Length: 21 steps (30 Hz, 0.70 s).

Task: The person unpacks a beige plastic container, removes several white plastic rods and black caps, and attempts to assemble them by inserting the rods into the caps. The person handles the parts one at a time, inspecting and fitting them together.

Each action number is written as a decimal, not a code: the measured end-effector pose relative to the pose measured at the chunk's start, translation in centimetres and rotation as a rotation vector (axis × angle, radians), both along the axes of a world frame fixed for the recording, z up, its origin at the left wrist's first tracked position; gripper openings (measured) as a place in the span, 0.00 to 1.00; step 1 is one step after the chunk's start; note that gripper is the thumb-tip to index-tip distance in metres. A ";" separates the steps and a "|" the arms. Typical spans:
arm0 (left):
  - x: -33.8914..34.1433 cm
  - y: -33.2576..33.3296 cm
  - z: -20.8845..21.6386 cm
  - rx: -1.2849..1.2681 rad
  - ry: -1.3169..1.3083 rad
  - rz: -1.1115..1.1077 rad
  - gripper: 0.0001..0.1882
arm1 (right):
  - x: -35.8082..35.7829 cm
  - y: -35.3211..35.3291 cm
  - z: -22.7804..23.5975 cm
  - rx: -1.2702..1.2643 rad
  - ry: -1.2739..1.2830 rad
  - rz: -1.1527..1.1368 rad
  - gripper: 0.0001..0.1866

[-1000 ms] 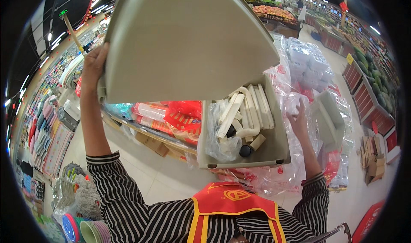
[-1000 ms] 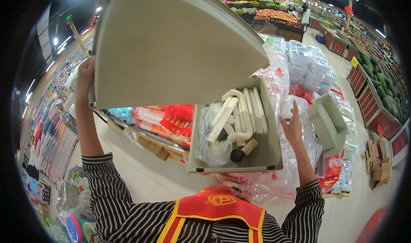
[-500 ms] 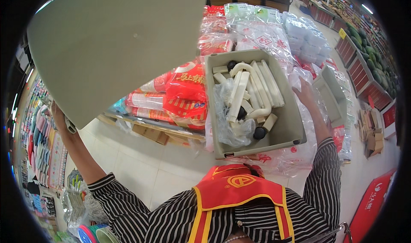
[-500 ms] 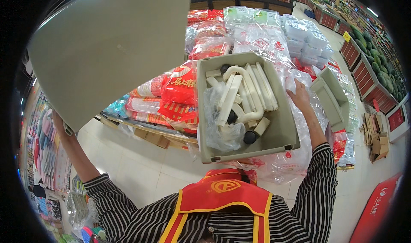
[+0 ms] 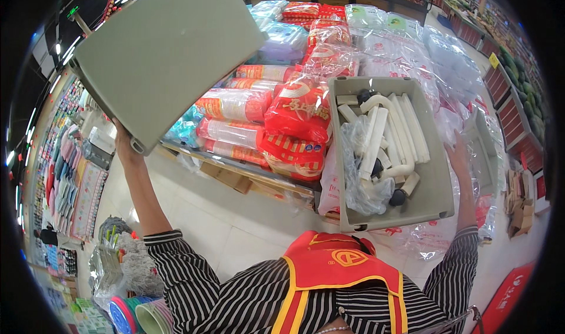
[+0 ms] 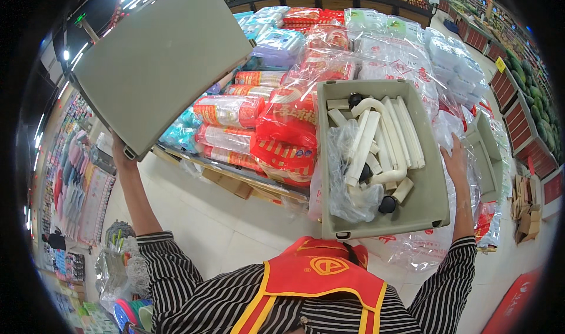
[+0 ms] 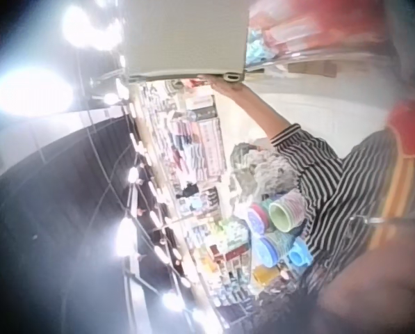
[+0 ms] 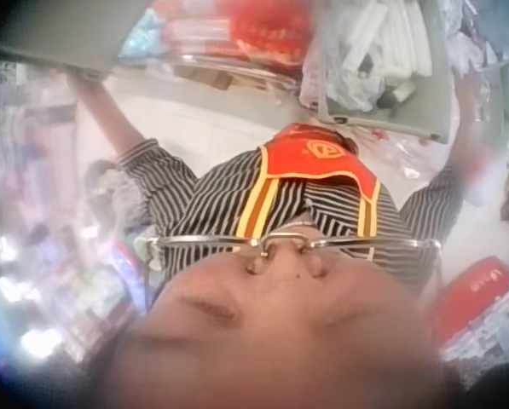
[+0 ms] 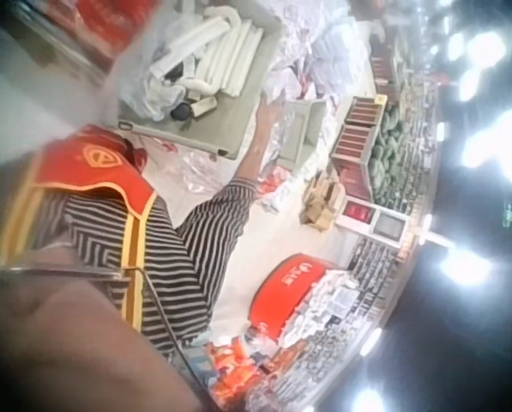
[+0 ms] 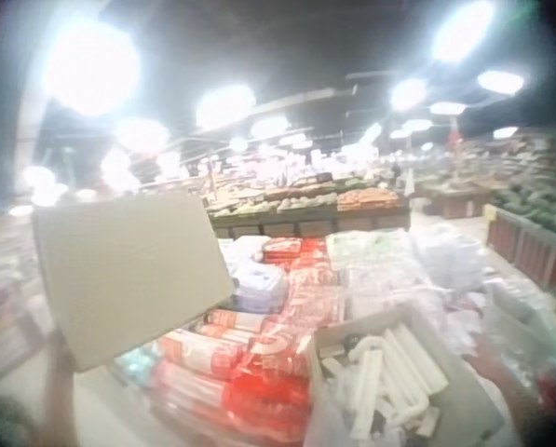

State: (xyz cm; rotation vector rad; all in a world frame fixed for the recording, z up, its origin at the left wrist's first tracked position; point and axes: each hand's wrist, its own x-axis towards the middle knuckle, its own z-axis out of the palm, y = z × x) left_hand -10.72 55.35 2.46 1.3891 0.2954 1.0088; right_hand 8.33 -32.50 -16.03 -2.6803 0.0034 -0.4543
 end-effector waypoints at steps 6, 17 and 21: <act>1.9 0.2 -5.4 -0.266 -0.056 -0.165 0.36 | -1.5 2.2 3.6 0.010 -0.059 0.039 0.32; 11.5 3.4 -15.2 -0.684 0.181 -0.256 0.29 | -8.0 8.1 9.8 0.013 -0.177 0.219 0.18; 18.0 1.6 -18.0 -0.769 0.264 -0.347 0.29 | -10.5 10.2 10.6 0.026 -0.059 0.264 0.16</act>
